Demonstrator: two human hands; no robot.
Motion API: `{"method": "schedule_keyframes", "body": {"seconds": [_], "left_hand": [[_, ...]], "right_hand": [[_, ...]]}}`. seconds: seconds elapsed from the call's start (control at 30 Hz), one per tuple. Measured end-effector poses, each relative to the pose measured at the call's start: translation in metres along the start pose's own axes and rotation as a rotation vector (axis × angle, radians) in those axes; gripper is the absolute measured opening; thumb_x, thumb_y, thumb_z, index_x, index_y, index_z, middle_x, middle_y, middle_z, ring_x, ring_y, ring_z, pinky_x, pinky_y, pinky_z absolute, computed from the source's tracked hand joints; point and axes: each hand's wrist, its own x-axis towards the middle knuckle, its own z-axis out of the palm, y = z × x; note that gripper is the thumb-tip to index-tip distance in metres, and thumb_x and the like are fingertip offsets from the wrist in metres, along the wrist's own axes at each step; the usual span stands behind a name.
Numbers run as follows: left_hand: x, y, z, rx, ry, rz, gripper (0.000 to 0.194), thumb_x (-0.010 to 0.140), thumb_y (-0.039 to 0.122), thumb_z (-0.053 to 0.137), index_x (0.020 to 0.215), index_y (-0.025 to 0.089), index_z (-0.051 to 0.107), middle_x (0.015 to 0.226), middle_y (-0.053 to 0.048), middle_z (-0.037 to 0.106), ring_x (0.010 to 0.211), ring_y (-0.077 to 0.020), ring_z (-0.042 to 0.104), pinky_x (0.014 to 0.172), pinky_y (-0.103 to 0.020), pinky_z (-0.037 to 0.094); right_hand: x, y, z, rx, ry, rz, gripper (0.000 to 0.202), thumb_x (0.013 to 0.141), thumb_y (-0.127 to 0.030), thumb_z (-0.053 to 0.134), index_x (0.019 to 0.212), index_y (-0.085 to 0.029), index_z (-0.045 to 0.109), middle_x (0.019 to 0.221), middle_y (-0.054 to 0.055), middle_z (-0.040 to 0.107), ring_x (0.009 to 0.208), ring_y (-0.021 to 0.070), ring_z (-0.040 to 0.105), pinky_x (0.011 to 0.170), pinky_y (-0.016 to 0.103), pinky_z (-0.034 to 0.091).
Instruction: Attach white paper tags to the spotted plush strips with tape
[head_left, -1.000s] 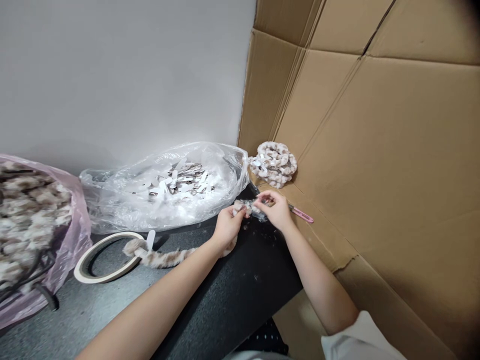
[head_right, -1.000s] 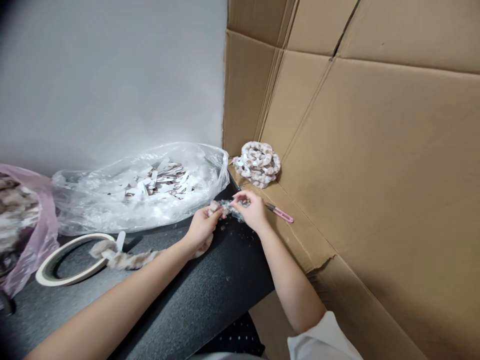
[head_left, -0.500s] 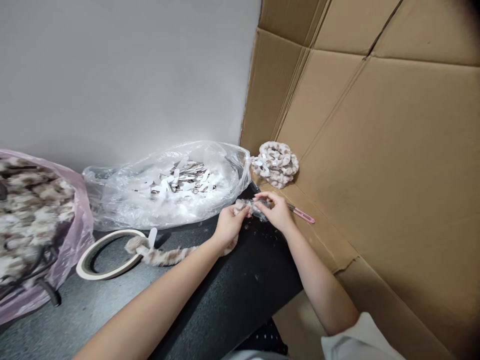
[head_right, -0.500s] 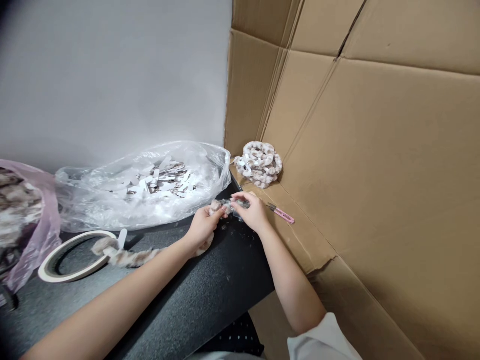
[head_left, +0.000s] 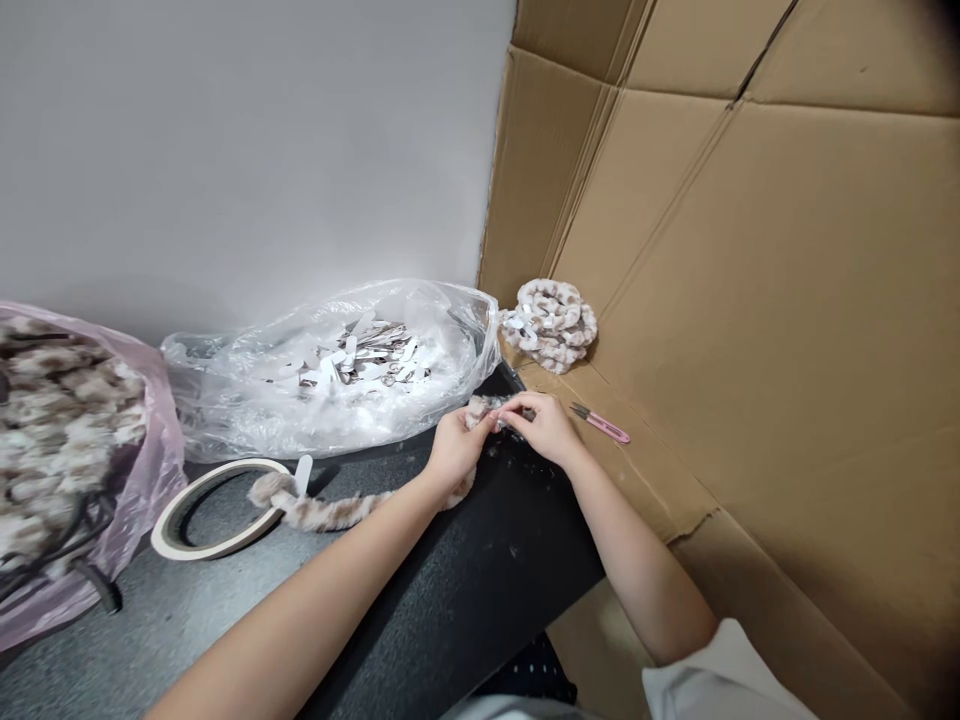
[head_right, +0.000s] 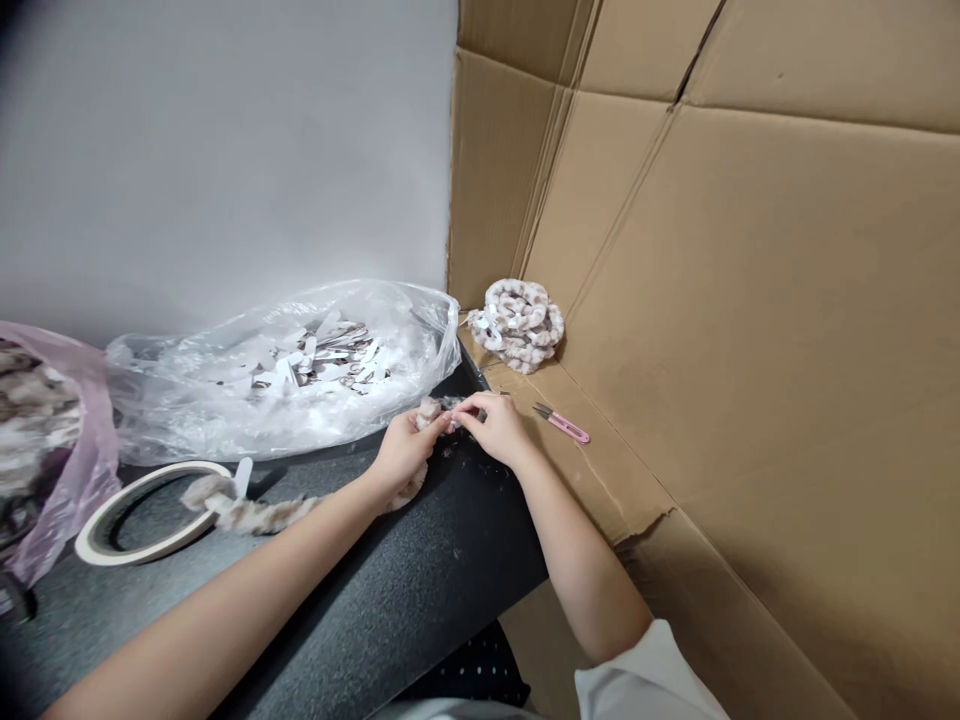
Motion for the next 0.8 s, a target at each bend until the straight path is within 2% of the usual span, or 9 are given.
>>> {"method": "schedule_keyframes", "body": {"seconds": [0.1, 0.27, 0.33, 0.4, 0.5, 0.57, 0.67, 0.8], "left_hand": [[0.0, 0.0, 0.001, 0.01, 0.0, 0.007, 0.03, 0.073, 0.042, 0.065, 0.06, 0.015, 0.061, 0.045, 0.005, 0.047, 0.046, -0.0106, 0.041, 0.049, -0.022, 0.031], [0.0, -0.001, 0.001, 0.021, 0.031, 0.004, 0.03, 0.074, 0.042, 0.063, 0.059, 0.016, 0.059, 0.045, 0.004, 0.046, 0.046, -0.0114, 0.041, 0.048, -0.022, 0.03], [0.0, -0.001, 0.001, 0.021, 0.034, 0.003, 0.031, 0.074, 0.044, 0.063, 0.059, 0.016, 0.059, 0.045, 0.004, 0.046, 0.047, -0.0117, 0.041, 0.048, -0.022, 0.03], [0.0, -0.001, 0.001, 0.019, 0.031, 0.004, 0.032, 0.073, 0.045, 0.063, 0.06, 0.016, 0.06, 0.046, 0.004, 0.047, 0.047, -0.0118, 0.041, 0.049, -0.023, 0.03], [0.0, -0.001, 0.001, 0.02, 0.022, 0.008, 0.03, 0.072, 0.043, 0.064, 0.061, 0.016, 0.062, 0.048, 0.003, 0.05, 0.049, -0.012, 0.042, 0.051, -0.023, 0.031], [0.0, 0.0, 0.001, 0.022, 0.024, 0.01, 0.029, 0.071, 0.042, 0.064, 0.06, 0.016, 0.062, 0.051, 0.002, 0.053, 0.05, -0.0122, 0.043, 0.053, -0.023, 0.032], [0.0, 0.0, 0.002, 0.024, 0.033, 0.009, 0.029, 0.071, 0.042, 0.064, 0.059, 0.016, 0.061, 0.052, 0.002, 0.054, 0.052, -0.0126, 0.044, 0.054, -0.024, 0.033], [-0.001, 0.002, 0.002, 0.024, 0.032, 0.01, 0.028, 0.071, 0.042, 0.064, 0.06, 0.016, 0.061, 0.053, 0.002, 0.055, 0.052, -0.013, 0.046, 0.055, -0.024, 0.034]], "right_hand": [[0.001, 0.001, 0.0, -0.02, 0.039, 0.008, 0.01, 0.079, -0.021, 0.063, 0.075, -0.019, 0.072, 0.076, 0.004, 0.072, 0.073, 0.0185, 0.065, 0.069, 0.029, 0.049], [0.004, 0.012, -0.011, -0.069, 0.209, 0.057, 0.018, 0.085, -0.025, 0.054, 0.081, -0.017, 0.071, 0.082, 0.008, 0.07, 0.075, 0.021, 0.062, 0.072, 0.034, 0.048], [0.004, 0.012, -0.011, -0.068, 0.191, 0.049, 0.015, 0.083, -0.026, 0.058, 0.083, -0.018, 0.071, 0.086, 0.008, 0.071, 0.079, 0.0214, 0.062, 0.076, 0.035, 0.048], [0.003, 0.01, -0.009, -0.052, 0.115, 0.025, 0.012, 0.078, -0.025, 0.065, 0.086, -0.021, 0.073, 0.089, 0.006, 0.072, 0.082, 0.0206, 0.063, 0.078, 0.033, 0.049], [0.002, 0.008, -0.005, -0.044, 0.041, 0.019, 0.007, 0.075, -0.024, 0.069, 0.08, -0.023, 0.074, 0.081, 0.003, 0.071, 0.077, 0.019, 0.063, 0.074, 0.031, 0.049], [0.003, 0.01, -0.005, -0.06, 0.083, 0.045, 0.009, 0.078, -0.023, 0.065, 0.076, -0.021, 0.073, 0.077, 0.004, 0.07, 0.074, 0.0194, 0.061, 0.072, 0.032, 0.049], [0.003, 0.013, -0.009, -0.075, 0.17, 0.079, 0.016, 0.083, -0.025, 0.057, 0.082, -0.02, 0.072, 0.082, 0.007, 0.069, 0.077, 0.0206, 0.061, 0.075, 0.034, 0.048], [0.001, 0.009, -0.008, -0.051, 0.08, 0.061, 0.01, 0.076, -0.026, 0.067, 0.081, -0.022, 0.074, 0.082, 0.005, 0.069, 0.077, 0.0198, 0.062, 0.074, 0.032, 0.049]]}}
